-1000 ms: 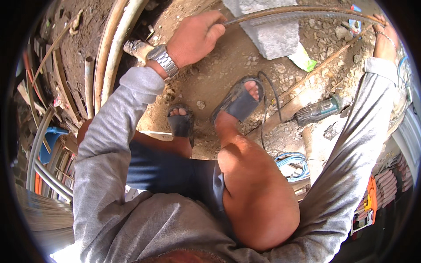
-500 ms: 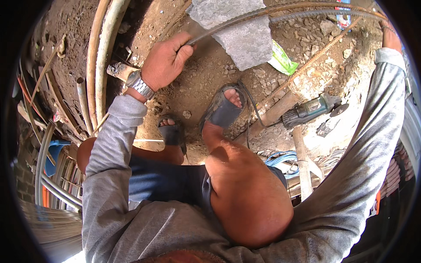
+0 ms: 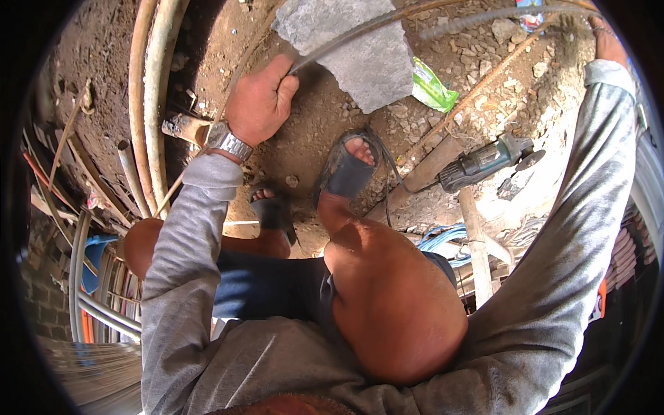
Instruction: The person uses an angle grinder to cut a metal rod on the ground. They position the rod, activate the grinder, and cut through the metal, producing sparks. After cutting, they inspect the rod and move it aside.
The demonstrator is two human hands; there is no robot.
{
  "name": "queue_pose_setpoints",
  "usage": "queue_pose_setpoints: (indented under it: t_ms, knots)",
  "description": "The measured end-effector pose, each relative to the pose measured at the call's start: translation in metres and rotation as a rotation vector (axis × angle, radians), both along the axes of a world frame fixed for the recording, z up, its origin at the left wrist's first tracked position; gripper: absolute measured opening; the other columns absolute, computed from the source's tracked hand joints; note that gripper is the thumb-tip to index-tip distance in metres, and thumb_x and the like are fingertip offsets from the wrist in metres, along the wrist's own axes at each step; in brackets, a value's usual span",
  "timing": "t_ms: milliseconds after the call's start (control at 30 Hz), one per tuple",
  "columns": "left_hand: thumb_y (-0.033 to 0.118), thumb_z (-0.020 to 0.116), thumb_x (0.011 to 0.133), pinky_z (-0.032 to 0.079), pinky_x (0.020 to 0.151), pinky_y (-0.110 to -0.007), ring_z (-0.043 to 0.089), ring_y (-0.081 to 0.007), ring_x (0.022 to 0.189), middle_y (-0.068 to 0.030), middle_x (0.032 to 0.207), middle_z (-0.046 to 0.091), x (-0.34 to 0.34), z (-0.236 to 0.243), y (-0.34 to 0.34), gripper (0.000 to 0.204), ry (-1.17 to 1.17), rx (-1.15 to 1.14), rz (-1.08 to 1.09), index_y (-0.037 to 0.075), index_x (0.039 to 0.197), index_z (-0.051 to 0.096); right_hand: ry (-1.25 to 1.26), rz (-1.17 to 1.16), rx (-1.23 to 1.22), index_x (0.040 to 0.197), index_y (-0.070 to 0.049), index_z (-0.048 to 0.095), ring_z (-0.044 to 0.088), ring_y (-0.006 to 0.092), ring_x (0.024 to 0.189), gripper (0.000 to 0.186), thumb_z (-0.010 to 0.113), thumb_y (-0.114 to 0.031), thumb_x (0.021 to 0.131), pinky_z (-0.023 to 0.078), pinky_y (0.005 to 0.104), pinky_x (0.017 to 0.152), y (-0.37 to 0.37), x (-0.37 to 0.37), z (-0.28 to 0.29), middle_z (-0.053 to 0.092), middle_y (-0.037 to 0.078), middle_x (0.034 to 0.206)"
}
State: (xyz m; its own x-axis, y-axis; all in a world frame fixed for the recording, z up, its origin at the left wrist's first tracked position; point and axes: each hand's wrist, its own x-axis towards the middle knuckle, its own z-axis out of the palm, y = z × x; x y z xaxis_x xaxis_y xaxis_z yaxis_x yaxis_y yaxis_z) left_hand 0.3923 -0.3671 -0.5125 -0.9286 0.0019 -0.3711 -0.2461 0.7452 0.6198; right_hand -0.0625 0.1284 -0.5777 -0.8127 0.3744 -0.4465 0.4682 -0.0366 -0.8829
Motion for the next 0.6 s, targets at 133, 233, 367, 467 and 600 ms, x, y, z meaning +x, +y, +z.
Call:
queue_pose_setpoints:
  t_ms: [133, 233, 367, 467, 600]
  knots:
    - [0.026, 0.059, 0.093, 0.049, 0.06, -0.053, 0.063, -0.0435, 0.073, -0.0182, 0.078, 0.065, -0.004, 0.005, 0.002, 0.018, -0.023, -0.018, -0.022, 0.011, 0.101, 0.054, -0.037, -0.009, -0.016, 0.109, 0.012, 0.052, 0.04, 0.0162, 0.06, 0.029, 0.038, -0.013, 0.104, 0.035, 0.0261, 0.049, 0.025, 0.004, 0.006, 0.055, 0.012, 0.081]
    - [0.027, 0.058, 0.093, 0.049, 0.063, -0.055, 0.064, -0.0437, 0.074, -0.0185, 0.081, 0.066, -0.005, 0.006, 0.004, 0.019, -0.036, -0.016, -0.029, 0.01, 0.1, 0.052, -0.037, -0.034, -0.024, 0.109, 0.012, 0.053, 0.041, 0.0158, 0.061, 0.029, 0.038, -0.013, 0.104, 0.036, 0.0259, 0.05, 0.039, 0.019, 0.011, 0.055, 0.011, 0.082]
    - [0.025, 0.057, 0.093, 0.048, 0.064, -0.055, 0.063, -0.0451, 0.075, -0.0202, 0.081, 0.066, -0.002, 0.005, 0.003, 0.018, -0.063, -0.038, -0.027, 0.01, 0.102, 0.053, 0.049, -0.038, -0.004, 0.106, 0.009, 0.056, 0.046, 0.0148, 0.065, 0.025, 0.042, -0.012, 0.102, 0.039, 0.0268, 0.053, 0.017, 0.066, 0.015, 0.059, 0.009, 0.084]
    - [0.024, 0.057, 0.094, 0.047, 0.061, -0.056, 0.062, -0.0463, 0.073, -0.0212, 0.077, 0.064, -0.001, 0.001, 0.004, 0.016, -0.012, -0.031, -0.016, 0.01, 0.101, 0.053, 0.116, -0.041, 0.042, 0.103, 0.006, 0.059, 0.05, 0.014, 0.067, 0.023, 0.045, -0.012, 0.1, 0.042, 0.0275, 0.056, 0.009, 0.103, 0.028, 0.061, 0.008, 0.085]
    - [0.024, 0.057, 0.094, 0.046, 0.058, -0.056, 0.061, -0.0477, 0.071, -0.0229, 0.072, 0.062, 0.001, -0.007, 0.001, 0.017, 0.049, -0.008, -0.013, 0.01, 0.103, 0.055, 0.216, -0.003, 0.194, 0.099, 0.003, 0.062, 0.054, 0.013, 0.071, 0.02, 0.049, -0.012, 0.097, 0.046, 0.0284, 0.059, -0.009, 0.162, 0.048, 0.064, 0.006, 0.087]
